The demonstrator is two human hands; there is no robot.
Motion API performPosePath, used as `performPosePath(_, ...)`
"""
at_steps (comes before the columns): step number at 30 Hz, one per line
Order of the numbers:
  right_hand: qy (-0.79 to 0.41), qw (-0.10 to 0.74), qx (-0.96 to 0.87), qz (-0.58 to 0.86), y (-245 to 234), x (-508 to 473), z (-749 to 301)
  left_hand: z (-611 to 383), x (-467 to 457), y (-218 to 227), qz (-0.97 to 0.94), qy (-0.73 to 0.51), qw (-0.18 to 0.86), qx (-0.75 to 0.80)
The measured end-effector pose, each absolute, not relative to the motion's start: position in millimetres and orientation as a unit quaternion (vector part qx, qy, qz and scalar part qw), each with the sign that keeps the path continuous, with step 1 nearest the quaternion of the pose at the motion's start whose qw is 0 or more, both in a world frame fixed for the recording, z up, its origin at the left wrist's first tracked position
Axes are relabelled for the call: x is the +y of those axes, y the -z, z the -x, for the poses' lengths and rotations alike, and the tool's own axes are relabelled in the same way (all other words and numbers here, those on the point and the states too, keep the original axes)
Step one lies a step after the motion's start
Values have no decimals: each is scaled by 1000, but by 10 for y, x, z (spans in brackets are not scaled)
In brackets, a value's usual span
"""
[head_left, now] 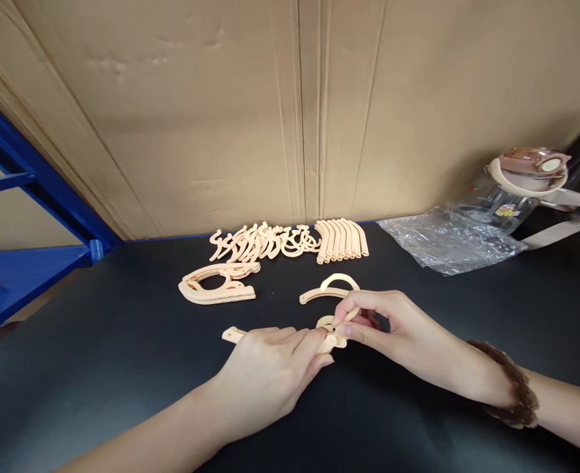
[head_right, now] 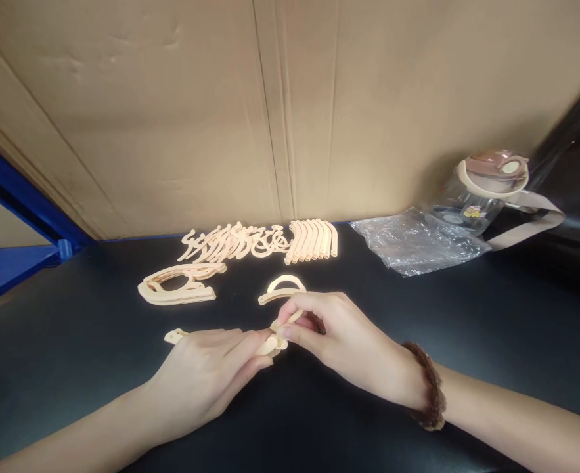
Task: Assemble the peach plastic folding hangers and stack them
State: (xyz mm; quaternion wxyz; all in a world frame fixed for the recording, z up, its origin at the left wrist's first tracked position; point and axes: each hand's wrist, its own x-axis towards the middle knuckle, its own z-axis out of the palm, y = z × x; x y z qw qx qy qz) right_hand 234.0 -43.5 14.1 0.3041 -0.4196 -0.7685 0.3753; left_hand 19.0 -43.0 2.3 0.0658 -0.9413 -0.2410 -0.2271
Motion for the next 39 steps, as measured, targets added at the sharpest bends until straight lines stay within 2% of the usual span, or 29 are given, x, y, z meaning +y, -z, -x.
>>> performPosePath(9,-229,330,-834,378,-160,-480,-2416,-111,-429,-106,912,267,-13,-312)
performPosePath(12,-124,339,-846,392,-138,-380,-2488,-67,-413,-209,866,275,-189,-372)
performPosePath(16,-15,254,-868,427,-61,-194,-2567,-26,-324,-271,724,299,-502,-366)
performPosePath(19,-2,201,-870,451,-15,-119,-2583,-14,-270,-269,630,303,-618,-360)
performPosePath(29,-139,246,-859,428,-135,-290,-2507,-60,-284,-333,427,343,-711,-440)
performPosePath(39,-63,235,-896,372,-91,-346,-2487,-53,-319,-417,405,278,-738,-463)
